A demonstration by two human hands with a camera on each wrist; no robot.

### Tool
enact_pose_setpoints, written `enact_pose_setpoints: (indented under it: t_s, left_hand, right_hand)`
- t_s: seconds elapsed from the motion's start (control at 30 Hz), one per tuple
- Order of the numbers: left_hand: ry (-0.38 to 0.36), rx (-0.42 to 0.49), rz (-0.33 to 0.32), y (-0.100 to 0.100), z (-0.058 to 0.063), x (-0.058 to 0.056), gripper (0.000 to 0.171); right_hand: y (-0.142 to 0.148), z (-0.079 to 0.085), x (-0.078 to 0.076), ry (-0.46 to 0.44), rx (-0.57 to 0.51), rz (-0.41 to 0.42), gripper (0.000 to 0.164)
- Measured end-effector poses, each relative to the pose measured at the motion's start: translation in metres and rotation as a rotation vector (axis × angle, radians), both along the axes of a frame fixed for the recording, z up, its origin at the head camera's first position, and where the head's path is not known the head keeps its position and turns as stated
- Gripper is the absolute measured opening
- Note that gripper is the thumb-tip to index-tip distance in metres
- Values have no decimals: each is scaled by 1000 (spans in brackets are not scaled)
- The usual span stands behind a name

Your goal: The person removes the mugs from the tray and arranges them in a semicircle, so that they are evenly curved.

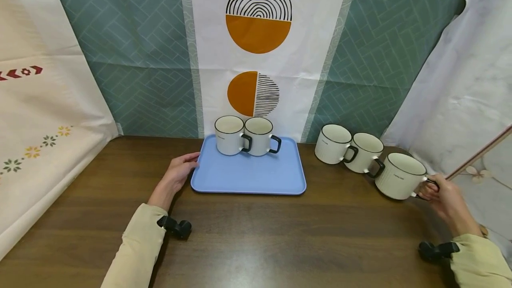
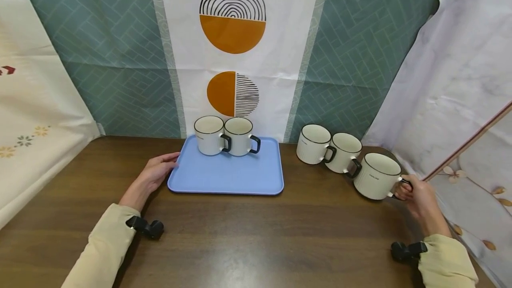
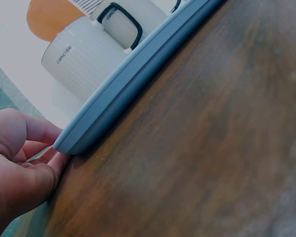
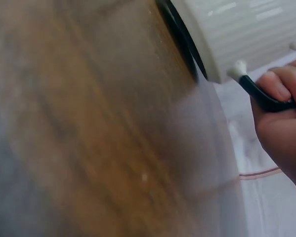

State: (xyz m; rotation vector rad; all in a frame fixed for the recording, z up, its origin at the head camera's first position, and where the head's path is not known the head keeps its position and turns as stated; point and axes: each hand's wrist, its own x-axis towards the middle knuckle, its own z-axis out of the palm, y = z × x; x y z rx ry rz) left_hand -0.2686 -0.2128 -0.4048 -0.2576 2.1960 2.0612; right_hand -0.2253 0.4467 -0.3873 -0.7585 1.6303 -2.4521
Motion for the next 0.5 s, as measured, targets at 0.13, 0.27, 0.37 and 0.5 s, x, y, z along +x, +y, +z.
enact_pose_setpoints:
  t_s: [0.13,0.27,0.37,0.5]
  left_hand:
    - [-3,4,-3,-1,1,1,48]
    - [8,17,-6,-1,1,1,49]
    - [6,18,-6,-1,1,1,49]
    - [11,16,-3,-1,1,0,49]
  right_hand:
    - [0,-1,-4,34,38,167,40]
    - [0,-1,-7,21,82,272,41]
    - [0,-2,-7,3,106,355,41]
    - [-4,0,-8,1,158,419,41]
